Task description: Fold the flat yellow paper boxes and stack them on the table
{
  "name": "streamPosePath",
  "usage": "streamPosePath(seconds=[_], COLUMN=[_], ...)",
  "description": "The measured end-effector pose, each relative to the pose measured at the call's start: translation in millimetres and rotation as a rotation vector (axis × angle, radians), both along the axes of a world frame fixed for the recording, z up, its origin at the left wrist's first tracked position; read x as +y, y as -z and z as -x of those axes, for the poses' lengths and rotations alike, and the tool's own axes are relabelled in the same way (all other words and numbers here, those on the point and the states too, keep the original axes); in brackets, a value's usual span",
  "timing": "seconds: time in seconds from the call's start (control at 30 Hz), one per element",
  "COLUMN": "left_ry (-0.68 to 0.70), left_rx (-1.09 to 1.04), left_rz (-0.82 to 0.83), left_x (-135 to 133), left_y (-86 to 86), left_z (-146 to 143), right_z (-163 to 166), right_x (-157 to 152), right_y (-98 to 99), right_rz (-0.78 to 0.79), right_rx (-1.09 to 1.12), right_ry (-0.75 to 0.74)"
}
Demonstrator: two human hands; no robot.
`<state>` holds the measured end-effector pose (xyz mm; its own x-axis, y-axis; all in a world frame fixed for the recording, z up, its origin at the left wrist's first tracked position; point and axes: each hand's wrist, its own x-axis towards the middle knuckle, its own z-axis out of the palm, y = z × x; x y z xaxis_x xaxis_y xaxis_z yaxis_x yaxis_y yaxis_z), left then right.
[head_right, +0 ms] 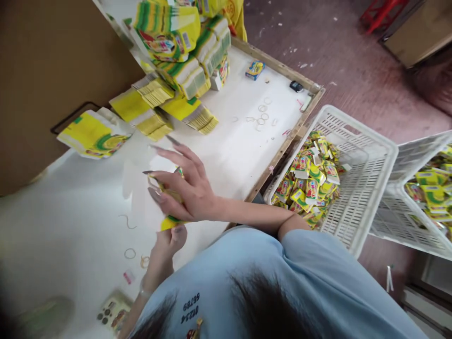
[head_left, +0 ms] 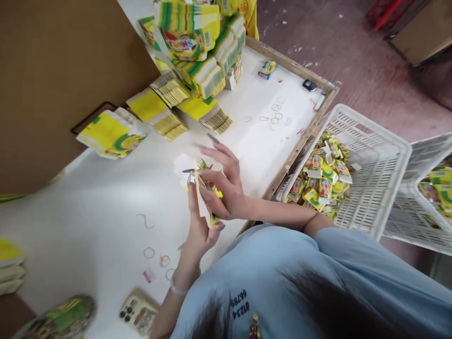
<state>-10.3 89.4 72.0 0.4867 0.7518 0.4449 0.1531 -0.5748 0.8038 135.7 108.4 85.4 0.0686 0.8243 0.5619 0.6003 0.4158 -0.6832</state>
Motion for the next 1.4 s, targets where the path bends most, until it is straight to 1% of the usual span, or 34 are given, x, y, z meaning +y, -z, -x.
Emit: streamPosePath(seconds=[0.07,0.13,0.2,0.27,0.3,0.37,0.47,0.57,0.63,0.7,0.77,0.8,0.87,0.93,1.0,1.1,1.13,1.17,1.2,1.3,1.33,1.37,1.4], left_ry=[-0.039,-0.110,-0.176,-0.226,-0.247,-0.282,-0.303,-0.296,-0.313,-0.313,-0.256,-0.216,-0.167,-0.170,-0.223,-0.307,-0.318,-0.315,-0.296,-0.237,-0.235,-0.241,-0.258], left_rx=[-0.023,-0.064,-0.098,-0.124,-0.131,-0.142,-0.204,-0.277,-0.296,-0.299,-0.299,-0.296,-0.281,-0.268,-0.263,-0.246,-0.237,-0.227,-0.214,-0.160,-0.138,-0.118,-0.101], left_rz=[0.078,0.159,0.228,0.272,0.295,0.370,0.542,0.653,0.657,0.596,0.528,0.521,0.579,0.639,0.624,0.568,0.569,0.574,0.577,0.537,0.517,0.495,0.476], left_x=[-12.4,-23.0,-33.5,-44.2,-49.3,-58.8,-69.7,-77.3,-81.5,-86.0,-91.0,-93.4,-97.3,-99.3,-99.6,-98.5,-98.0,-97.3,-96.3,-91.7,-89.8,-88.0,-86.3], left_y=[7.1,11.9,14.6,14.9,14.3,12.0,8.9,9.5,11.9,15.4,19.0,20.5,22.3,22.7,22.4,21.5,21.1,20.4,19.5,15.0,13.0,10.9,8.7], left_z=[-0.2,3.3,7.9,11.1,11.6,10.1,3.7,-1.8,-1.6,2.6,9.6,13.4,19.6,22.6,22.0,18.5,17.8,17.7,18.2,21.8,23.0,24.0,24.6], right_z=[1.4,1.4,0.7,0.0,-0.1,0.3,2.4,2.6,-0.6,-6.7,-14.1,-17.6,-22.4,-23.3,-21.5,-21.1,-23.3,-26.8,-31.4,-45.4,-48.0,-48.9,-48.1], right_x=[-4.9,-12.2,-22.8,-34.9,-40.8,-51.5,-63.9,-72.9,-77.4,-80.5,-82.5,-83.0,-84.0,-85.4,-87.7,-90.8,-90.8,-89.9,-88.2,-81.6,-80.2,-79.5,-79.7], right_y=[-3.1,-5.0,-4.9,-2.2,0.2,6.8,19.6,33.0,39.4,42.1,40.5,38.5,33.7,30.2,30.1,36.1,38.8,41.4,43.4,44.7,43.3,41.2,38.3], right_rz=[0.022,0.018,0.023,0.043,0.074,0.189,0.382,0.430,0.415,0.390,0.395,0.417,0.481,0.505,0.478,0.388,0.356,0.323,0.290,0.222,0.224,0.256,0.319], right_rx=[0.050,0.127,0.230,0.323,0.359,0.424,0.542,0.591,0.542,0.498,0.484,0.480,0.454,0.417,0.399,0.387,0.365,0.328,0.277,0.142,0.135,0.151,0.184], right_ry=[-0.039,-0.130,-0.203,-0.226,-0.220,-0.204,-0.216,-0.224,-0.216,-0.231,-0.299,-0.348,-0.432,-0.464,-0.462,-0.353,-0.341,-0.373,-0.446,-0.708,-0.748,-0.758,-0.747])
